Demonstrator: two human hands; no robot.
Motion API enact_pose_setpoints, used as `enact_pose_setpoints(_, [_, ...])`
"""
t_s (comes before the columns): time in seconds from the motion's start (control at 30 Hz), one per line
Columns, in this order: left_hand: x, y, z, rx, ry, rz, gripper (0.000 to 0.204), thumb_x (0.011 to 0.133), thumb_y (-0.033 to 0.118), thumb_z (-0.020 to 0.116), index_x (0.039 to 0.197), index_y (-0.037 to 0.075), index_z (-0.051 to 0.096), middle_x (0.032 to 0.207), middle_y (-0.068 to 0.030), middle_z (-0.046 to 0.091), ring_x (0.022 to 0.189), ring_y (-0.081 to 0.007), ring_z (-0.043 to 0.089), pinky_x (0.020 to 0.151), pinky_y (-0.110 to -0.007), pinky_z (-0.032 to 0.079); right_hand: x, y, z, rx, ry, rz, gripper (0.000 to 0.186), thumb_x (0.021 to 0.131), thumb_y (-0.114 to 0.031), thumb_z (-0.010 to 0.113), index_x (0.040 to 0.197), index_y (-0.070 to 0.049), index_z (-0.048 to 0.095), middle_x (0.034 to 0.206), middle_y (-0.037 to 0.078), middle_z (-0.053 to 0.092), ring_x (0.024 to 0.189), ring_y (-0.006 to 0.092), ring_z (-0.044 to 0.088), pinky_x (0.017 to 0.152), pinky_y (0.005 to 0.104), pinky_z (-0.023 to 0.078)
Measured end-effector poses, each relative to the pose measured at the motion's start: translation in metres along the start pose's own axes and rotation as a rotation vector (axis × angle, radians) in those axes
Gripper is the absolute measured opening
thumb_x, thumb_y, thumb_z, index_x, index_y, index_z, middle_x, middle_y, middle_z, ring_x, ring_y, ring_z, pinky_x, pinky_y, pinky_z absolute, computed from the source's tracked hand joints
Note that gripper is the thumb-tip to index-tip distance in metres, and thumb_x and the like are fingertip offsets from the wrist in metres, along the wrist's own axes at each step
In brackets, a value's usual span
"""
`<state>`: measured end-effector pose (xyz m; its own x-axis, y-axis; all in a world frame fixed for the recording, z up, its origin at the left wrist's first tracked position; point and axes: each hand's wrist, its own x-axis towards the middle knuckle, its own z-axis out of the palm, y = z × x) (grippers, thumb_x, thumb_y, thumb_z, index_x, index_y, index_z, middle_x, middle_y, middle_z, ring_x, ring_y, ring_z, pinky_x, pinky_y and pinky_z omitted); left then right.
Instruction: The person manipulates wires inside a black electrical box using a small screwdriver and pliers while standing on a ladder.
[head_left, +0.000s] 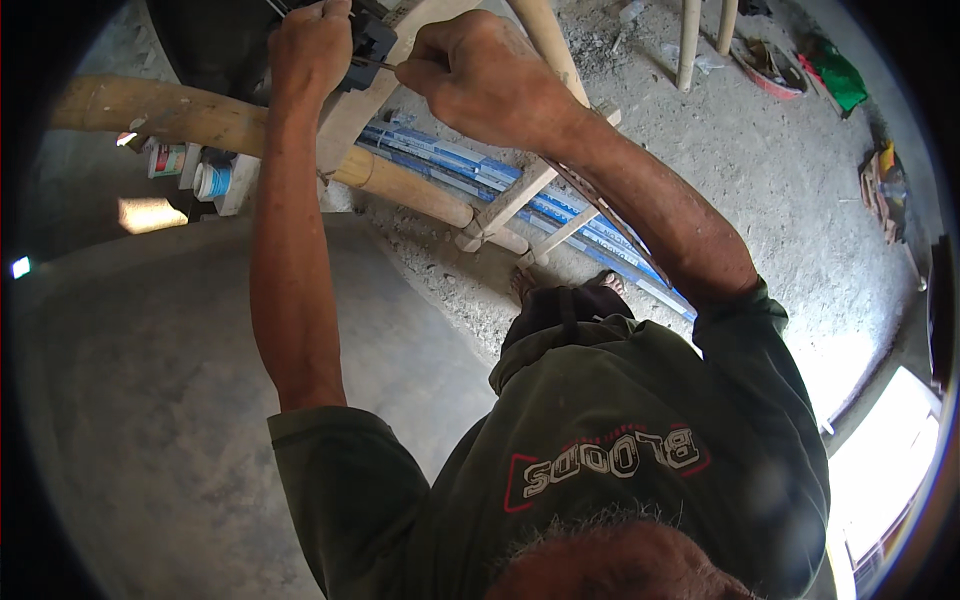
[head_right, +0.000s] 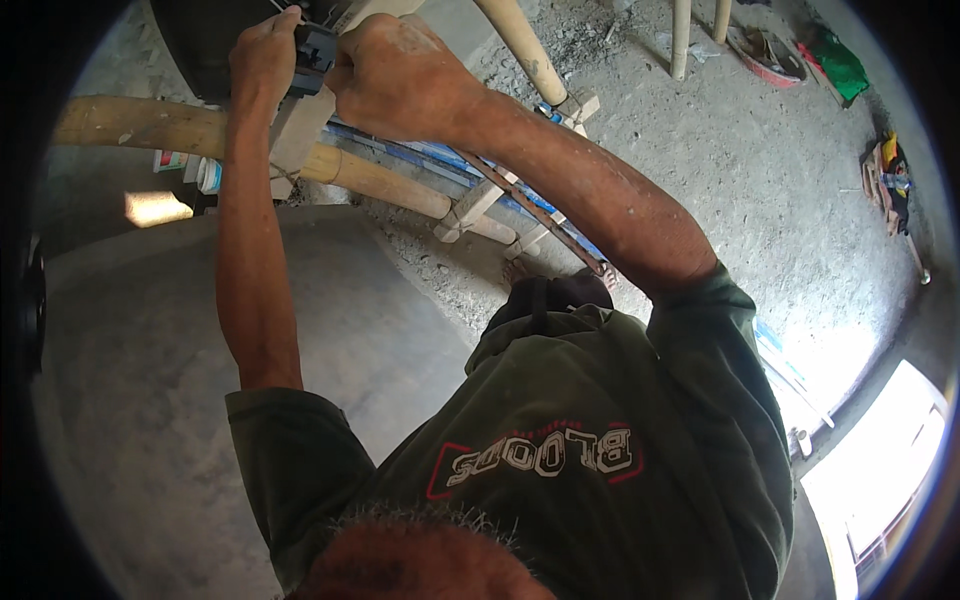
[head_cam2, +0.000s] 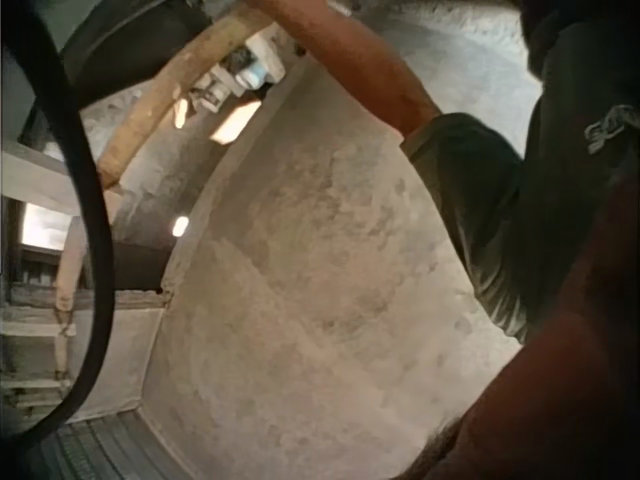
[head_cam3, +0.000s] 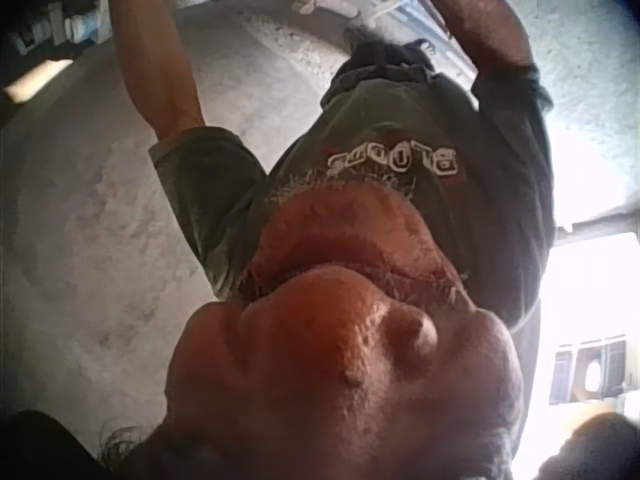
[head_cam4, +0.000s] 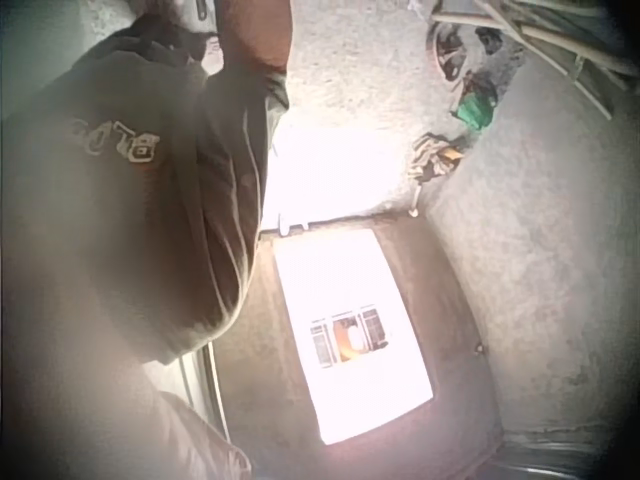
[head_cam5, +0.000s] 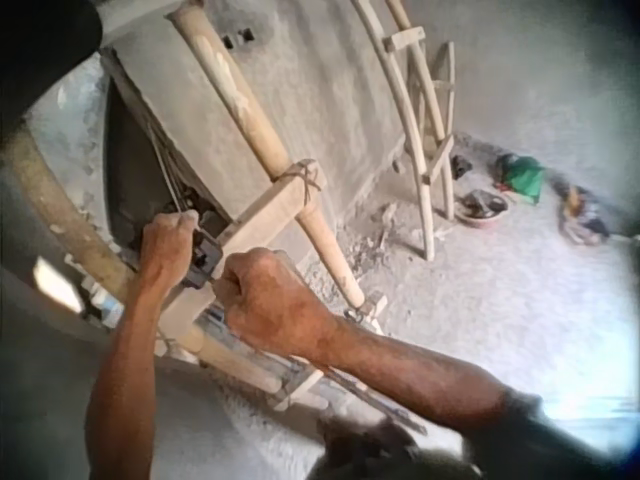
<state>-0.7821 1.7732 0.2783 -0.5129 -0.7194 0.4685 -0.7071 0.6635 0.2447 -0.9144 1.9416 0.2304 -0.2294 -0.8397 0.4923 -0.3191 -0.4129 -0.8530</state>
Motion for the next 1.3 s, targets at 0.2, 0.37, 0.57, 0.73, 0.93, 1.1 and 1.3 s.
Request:
enact_pose_setpoints(0.2, [-0.003,0.022,-0.001,-0.011,-0.049,-0.102,0.043,0.099,0.028,0.043,0.078,-0.008,0.054,0.074,-0.0290,0.056,0.072,-0.0464,0.056,0.069,-0.054,0.041,0.006,0.006,0.005,-0.116,0.002,0.006,0.020,0.082,-0.006,0.059,0.072,0.010,0.061,0.070,0.034,0.059,0.070,0.0484,0.066,0.061,0.0487,0.050])
enact_pose_setpoints(0.37, [-0.005,0.023,-0.002,0.045,-0.037,-0.055,0.042,0.099,0.026,0.043,0.080,-0.008,0.057,0.076,-0.0272,0.060,0.074,-0.0447,0.059,0.071,-0.054,0.043,0.015,0.009,0.018,-0.100,0.047,-0.071,0.019,0.082,-0.007,0.060,0.071,0.009,0.061,0.070,0.034,0.059,0.070,0.0480,0.066,0.062,0.0498,0.051])
enact_pose_setpoints(0.57, [-0.004,0.023,0.000,0.046,-0.073,-0.114,0.045,0.100,0.028,0.040,0.081,-0.008,0.058,0.082,-0.0282,0.063,0.081,-0.0477,0.060,0.077,-0.057,0.043,0.013,0.011,0.014,-0.273,0.046,-0.057,0.019,0.084,-0.009,0.062,0.072,0.007,0.062,0.072,0.032,0.062,0.072,0.0482,0.066,0.065,0.0515,0.052])
enact_pose_setpoints(0.73, [-0.008,0.011,0.000,0.130,0.020,0.059,0.044,0.099,0.028,0.041,0.080,-0.008,0.057,0.080,-0.0284,0.061,0.080,-0.0482,0.059,0.076,-0.057,0.042,0.006,0.005,0.020,-0.186,0.056,-0.101,0.020,0.085,-0.008,0.061,0.071,0.007,0.062,0.073,0.032,0.062,0.072,0.0487,0.066,0.064,0.0511,0.052])
enact_pose_setpoints(0.93, [-0.010,0.026,-0.010,-0.034,-0.004,-0.074,0.044,0.098,0.029,0.043,0.077,-0.008,0.055,0.076,-0.0290,0.058,0.073,-0.0464,0.056,0.071,-0.054,0.040,0.004,0.003,0.008,-0.062,-0.022,0.050,0.022,0.088,-0.013,0.061,0.080,0.007,0.066,0.076,0.032,0.064,0.077,0.0453,0.067,0.071,0.0497,0.053])
enact_pose_setpoints(1.1, [-0.003,0.022,-0.005,-0.006,-0.071,-0.125,0.045,0.098,0.030,0.044,0.076,-0.008,0.053,0.073,-0.0283,0.057,0.070,-0.0453,0.055,0.069,-0.054,0.039,-0.012,0.008,0.003,-0.202,0.020,-0.025,0.026,0.090,-0.016,0.060,0.079,0.007,0.066,0.072,0.030,0.063,0.074,0.0438,0.067,0.073,0.0498,0.053])
enact_pose_setpoints(1.3, [-0.012,0.035,-0.008,-0.040,0.019,-0.082,0.045,0.099,0.029,0.043,0.077,-0.009,0.051,0.071,-0.0278,0.055,0.068,-0.0446,0.053,0.068,-0.054,0.038,0.008,0.013,0.001,-0.203,-0.009,-0.011,0.019,0.089,-0.010,0.059,0.080,0.007,0.060,0.076,0.035,0.060,0.079,0.0502,0.065,0.069,0.0544,0.050])
